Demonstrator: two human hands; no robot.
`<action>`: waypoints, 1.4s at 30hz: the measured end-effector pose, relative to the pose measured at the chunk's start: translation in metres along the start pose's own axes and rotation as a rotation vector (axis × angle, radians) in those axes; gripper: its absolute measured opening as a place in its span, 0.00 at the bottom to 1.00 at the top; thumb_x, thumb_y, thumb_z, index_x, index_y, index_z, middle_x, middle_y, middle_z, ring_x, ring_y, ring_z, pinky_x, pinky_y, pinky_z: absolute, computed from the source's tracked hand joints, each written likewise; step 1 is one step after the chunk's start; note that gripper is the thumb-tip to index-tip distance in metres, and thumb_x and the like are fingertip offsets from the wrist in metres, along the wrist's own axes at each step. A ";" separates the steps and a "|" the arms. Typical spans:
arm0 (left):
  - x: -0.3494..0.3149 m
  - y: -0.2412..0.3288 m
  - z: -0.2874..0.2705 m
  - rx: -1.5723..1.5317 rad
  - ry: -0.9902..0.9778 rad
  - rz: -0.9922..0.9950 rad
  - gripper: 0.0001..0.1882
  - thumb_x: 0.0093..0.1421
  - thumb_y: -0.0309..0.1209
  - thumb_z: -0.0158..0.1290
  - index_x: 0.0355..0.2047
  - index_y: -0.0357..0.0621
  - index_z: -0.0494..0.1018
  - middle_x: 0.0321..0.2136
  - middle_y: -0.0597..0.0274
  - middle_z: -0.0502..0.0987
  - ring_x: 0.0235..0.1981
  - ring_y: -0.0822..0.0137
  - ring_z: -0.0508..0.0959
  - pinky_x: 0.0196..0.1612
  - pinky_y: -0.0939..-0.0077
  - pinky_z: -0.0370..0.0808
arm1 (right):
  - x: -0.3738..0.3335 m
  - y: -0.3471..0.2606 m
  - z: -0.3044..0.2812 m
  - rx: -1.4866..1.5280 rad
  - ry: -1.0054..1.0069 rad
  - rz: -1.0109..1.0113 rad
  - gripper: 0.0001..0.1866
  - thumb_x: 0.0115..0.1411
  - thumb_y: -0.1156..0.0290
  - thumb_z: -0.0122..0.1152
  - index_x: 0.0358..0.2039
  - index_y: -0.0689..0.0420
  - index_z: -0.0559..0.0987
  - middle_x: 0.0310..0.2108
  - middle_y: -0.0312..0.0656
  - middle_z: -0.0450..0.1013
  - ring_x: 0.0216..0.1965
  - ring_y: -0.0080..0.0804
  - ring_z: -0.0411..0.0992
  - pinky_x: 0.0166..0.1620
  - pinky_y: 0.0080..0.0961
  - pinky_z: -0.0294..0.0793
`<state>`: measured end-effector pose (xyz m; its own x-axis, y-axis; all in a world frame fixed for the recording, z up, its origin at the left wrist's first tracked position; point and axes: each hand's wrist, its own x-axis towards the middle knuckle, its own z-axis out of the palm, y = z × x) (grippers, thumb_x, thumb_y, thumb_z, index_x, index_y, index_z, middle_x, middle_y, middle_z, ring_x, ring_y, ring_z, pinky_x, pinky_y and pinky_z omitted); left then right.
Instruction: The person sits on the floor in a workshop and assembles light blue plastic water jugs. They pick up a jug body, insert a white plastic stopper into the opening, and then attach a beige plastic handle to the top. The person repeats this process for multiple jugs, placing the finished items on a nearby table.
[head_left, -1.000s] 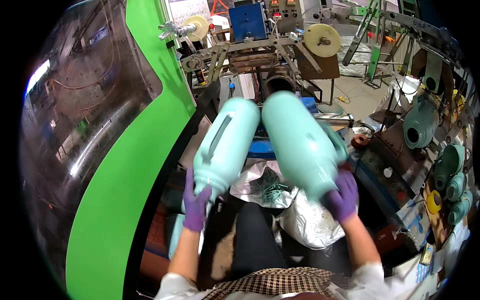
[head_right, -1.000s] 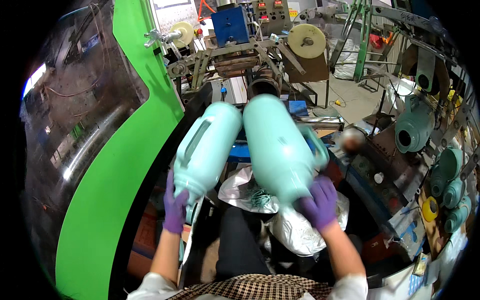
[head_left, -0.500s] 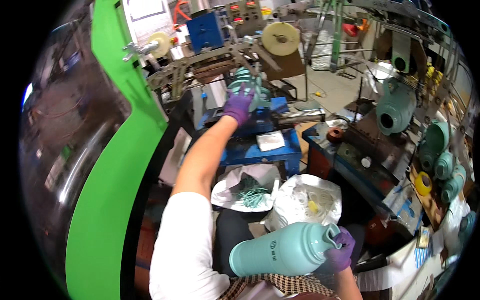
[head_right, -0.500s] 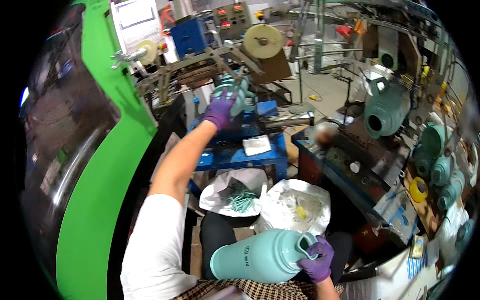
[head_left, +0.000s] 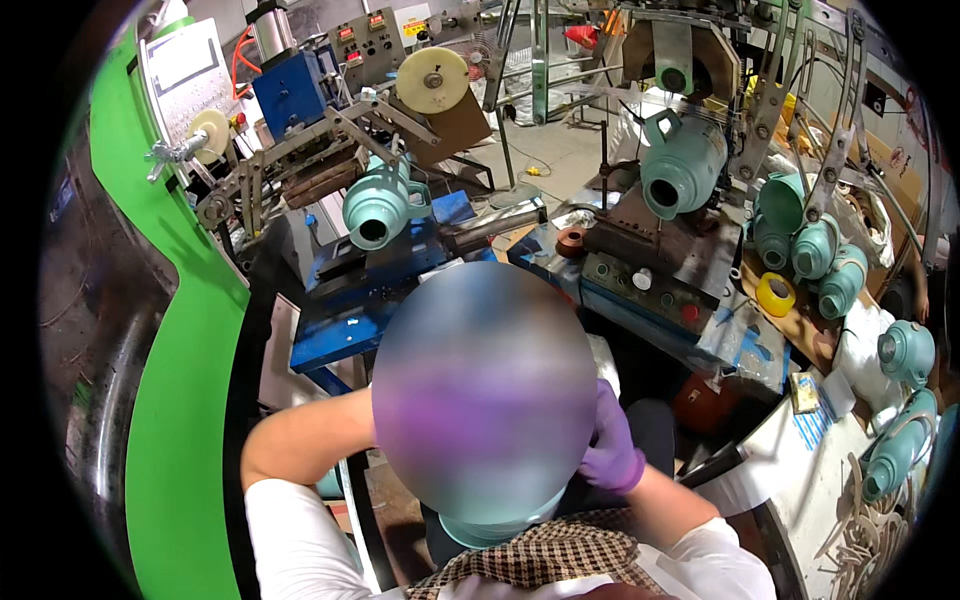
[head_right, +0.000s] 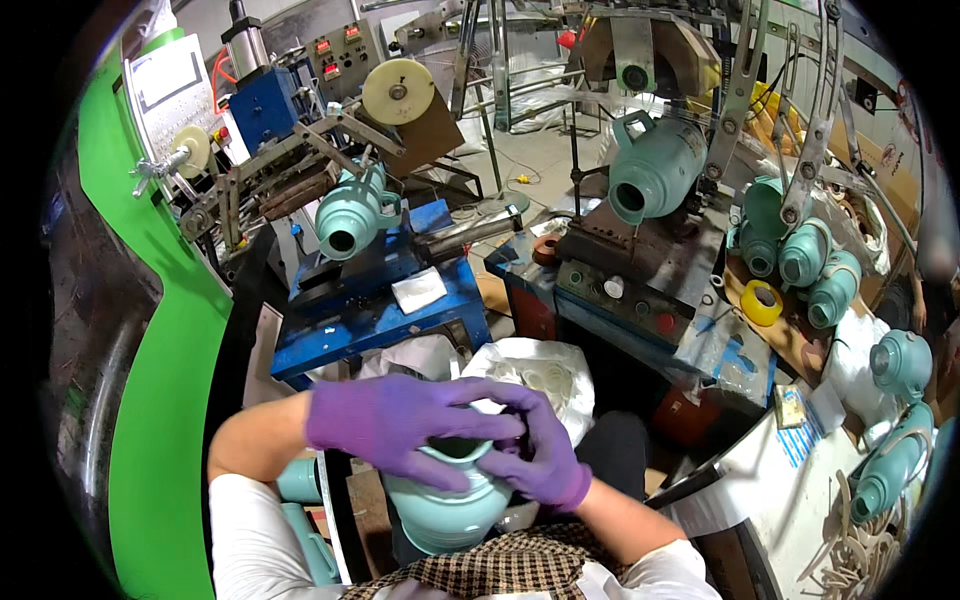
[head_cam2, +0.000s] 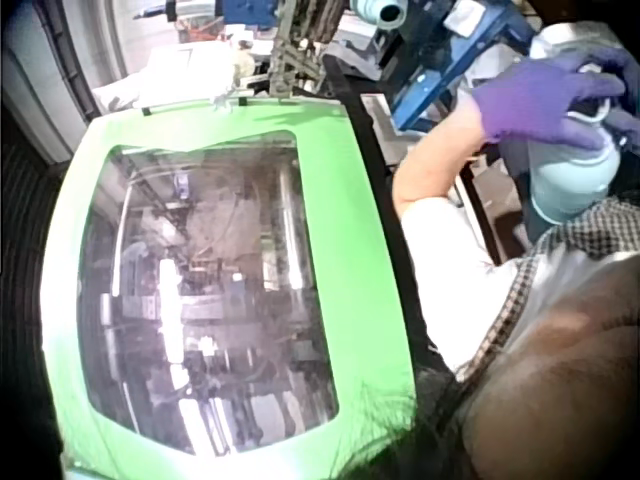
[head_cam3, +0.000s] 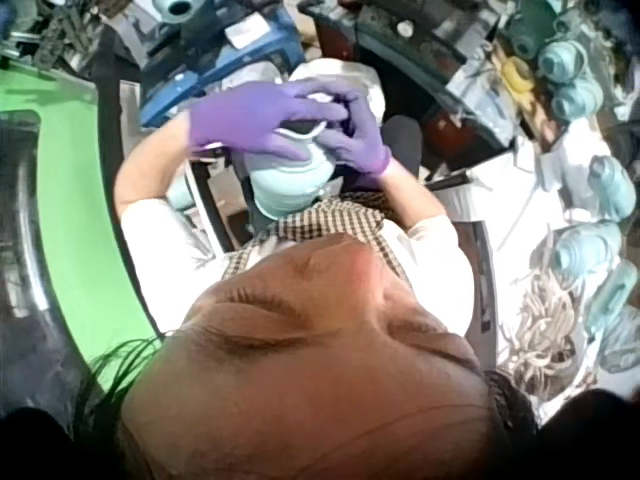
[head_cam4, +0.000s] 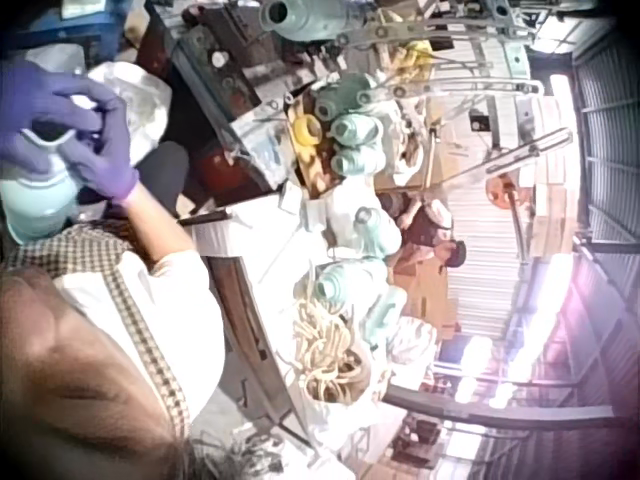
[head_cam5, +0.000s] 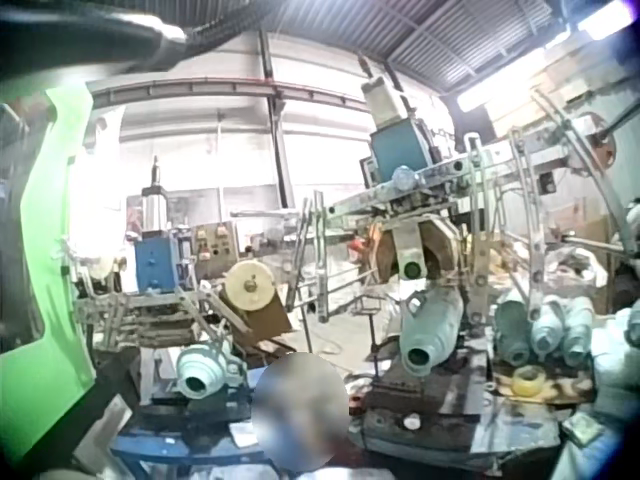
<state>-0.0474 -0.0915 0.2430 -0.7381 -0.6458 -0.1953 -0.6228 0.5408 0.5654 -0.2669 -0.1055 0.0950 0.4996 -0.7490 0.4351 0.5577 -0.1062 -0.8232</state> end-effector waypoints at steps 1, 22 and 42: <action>-0.017 0.006 -0.001 0.067 0.039 -0.008 0.37 0.57 0.52 0.62 0.63 0.56 0.65 0.61 0.55 0.66 0.54 0.52 0.75 0.52 0.62 0.75 | 0.010 -0.018 -0.005 0.016 -0.105 0.070 0.40 0.53 0.72 0.74 0.63 0.64 0.63 0.42 0.39 0.70 0.42 0.22 0.71 0.47 0.23 0.72; -0.033 -0.126 0.058 -0.979 1.561 -0.095 0.29 0.67 0.45 0.53 0.62 0.48 0.57 0.57 0.54 0.62 0.58 0.53 0.70 0.44 0.54 0.84 | -0.085 -0.088 -0.111 -1.316 0.346 -0.562 0.28 0.43 0.77 0.57 0.50 0.59 0.81 0.32 0.48 0.81 0.27 0.39 0.79 0.35 0.33 0.78; 0.427 -0.136 -0.085 -0.170 1.276 0.178 0.38 0.49 0.40 0.68 0.54 0.38 0.60 0.50 0.45 0.64 0.52 0.50 0.68 0.57 0.61 0.66 | -0.192 -0.048 -0.097 -0.134 0.848 0.468 0.12 0.35 0.76 0.65 0.25 0.63 0.86 0.37 0.49 0.81 0.36 0.39 0.78 0.44 0.30 0.76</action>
<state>-0.2560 -0.4860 0.1508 0.0185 -0.6774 0.7354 -0.4320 0.6579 0.6169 -0.4539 -0.0195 0.0154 -0.0200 -0.9507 -0.3095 0.3178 0.2875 -0.9035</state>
